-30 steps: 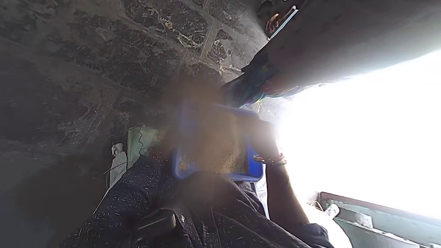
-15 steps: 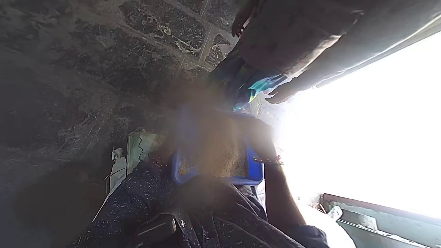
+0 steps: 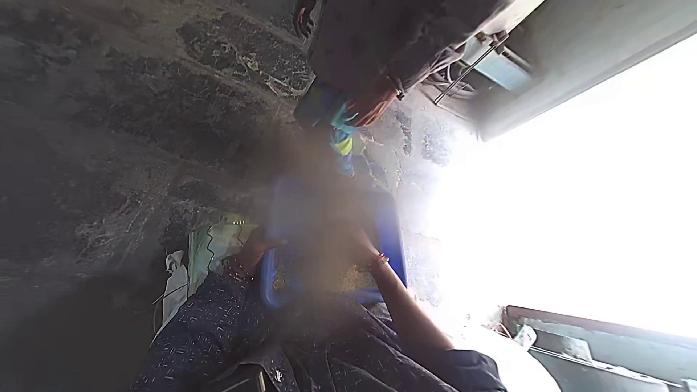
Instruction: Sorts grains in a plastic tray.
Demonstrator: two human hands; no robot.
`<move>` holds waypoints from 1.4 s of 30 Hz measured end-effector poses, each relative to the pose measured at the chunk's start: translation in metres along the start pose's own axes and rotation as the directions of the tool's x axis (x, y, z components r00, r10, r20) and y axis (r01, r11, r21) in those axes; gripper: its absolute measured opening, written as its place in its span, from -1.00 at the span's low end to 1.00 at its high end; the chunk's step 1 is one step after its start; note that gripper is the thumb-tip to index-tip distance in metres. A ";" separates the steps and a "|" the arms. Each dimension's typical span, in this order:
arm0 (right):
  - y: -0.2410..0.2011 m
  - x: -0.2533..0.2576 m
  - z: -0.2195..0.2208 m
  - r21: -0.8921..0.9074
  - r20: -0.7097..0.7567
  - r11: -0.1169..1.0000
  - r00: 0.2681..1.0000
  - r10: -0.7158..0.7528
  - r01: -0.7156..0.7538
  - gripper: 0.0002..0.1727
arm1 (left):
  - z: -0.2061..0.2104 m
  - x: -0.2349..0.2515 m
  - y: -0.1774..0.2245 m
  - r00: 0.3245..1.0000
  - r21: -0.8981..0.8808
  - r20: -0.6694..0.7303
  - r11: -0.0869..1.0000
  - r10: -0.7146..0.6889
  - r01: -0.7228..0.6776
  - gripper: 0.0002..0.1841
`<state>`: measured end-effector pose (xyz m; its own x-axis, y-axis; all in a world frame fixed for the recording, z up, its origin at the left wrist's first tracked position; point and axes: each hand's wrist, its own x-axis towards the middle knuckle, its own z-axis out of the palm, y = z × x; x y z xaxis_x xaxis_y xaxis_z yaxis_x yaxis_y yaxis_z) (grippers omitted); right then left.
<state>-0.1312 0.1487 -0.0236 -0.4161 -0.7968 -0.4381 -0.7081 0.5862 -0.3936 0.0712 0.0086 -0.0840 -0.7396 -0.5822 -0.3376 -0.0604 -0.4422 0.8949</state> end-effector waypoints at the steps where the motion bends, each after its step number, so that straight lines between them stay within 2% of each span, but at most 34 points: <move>1: -0.001 -0.003 0.000 -0.014 0.076 0.997 0.995 -0.070 0.071 -0.51 | 0.000 0.000 0.001 1.000 -0.008 0.005 1.000 -0.003 0.003 -0.52; 3: 0.003 -0.007 -0.004 -0.008 0.171 0.984 0.970 -0.175 0.179 -0.59 | 0.001 0.000 0.000 1.000 -0.028 -0.003 1.000 -0.010 0.009 -0.52; 6: 0.009 -0.014 -0.026 -0.024 0.229 0.994 0.968 -0.099 0.107 -0.67 | 0.000 -0.001 0.002 1.000 -0.012 -0.006 1.000 -0.017 0.016 -0.53; 8: 0.018 -0.021 -0.043 -0.019 0.160 0.999 0.986 -0.036 0.040 -0.71 | 0.000 0.000 0.002 1.000 -0.008 -0.010 1.000 -0.012 0.012 -0.56; 11: 0.030 -0.034 -0.064 -0.011 -0.014 0.999 0.999 -0.044 0.044 -0.72 | 0.002 -0.001 0.003 1.000 -0.021 -0.018 1.000 -0.023 0.022 -0.54; 16: 0.020 -0.050 -0.087 0.017 -0.204 0.999 0.978 0.040 -0.037 -0.71 | 0.000 0.000 -0.002 1.000 -0.030 -0.012 1.000 -0.007 0.007 -0.50; 19: 0.013 -0.053 -0.090 0.052 -0.295 0.999 0.955 0.032 -0.017 -0.74 | 0.001 0.000 -0.003 1.000 -0.048 -0.018 0.999 -0.001 0.000 -0.50; 23: 0.015 -0.051 -0.084 0.082 -0.354 0.997 0.935 0.016 0.014 -0.72 | 0.001 -0.001 -0.001 1.000 -0.039 -0.009 0.999 -0.016 0.016 -0.45; 29: 0.028 -0.039 -0.072 0.066 -0.184 0.995 0.979 0.087 -0.076 -0.53 | 0.003 -0.002 0.002 1.000 -0.016 -0.024 1.000 -0.015 0.015 -0.46; 31: 0.031 -0.035 -0.061 0.047 -0.173 0.994 0.979 0.104 -0.098 -0.47 | 0.002 -0.002 0.001 1.000 -0.012 -0.004 1.000 0.003 -0.003 -0.38; 35: 0.038 -0.022 -0.030 0.041 -0.252 0.993 0.960 0.118 -0.111 -0.35 | 0.002 -0.002 0.001 1.000 -0.018 -0.018 1.000 -0.025 0.025 -0.37; 39: 0.047 -0.009 0.009 0.081 -0.423 0.995 0.902 0.084 -0.055 -0.43 | 0.002 -0.001 0.003 0.998 -0.006 -0.020 0.999 -0.051 0.051 -0.40; 42: 0.051 0.001 0.027 0.067 -0.442 0.993 0.890 0.113 -0.093 -0.48 | 0.002 0.001 0.005 0.997 -0.001 -0.026 0.997 -0.079 0.079 -0.38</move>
<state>-0.1521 0.1820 -0.0655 -0.7024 -0.7076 -0.0769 -0.6267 0.6660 -0.4046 0.0689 0.0077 -0.0789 -0.7148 -0.5629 -0.4150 -0.1185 -0.4874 0.8651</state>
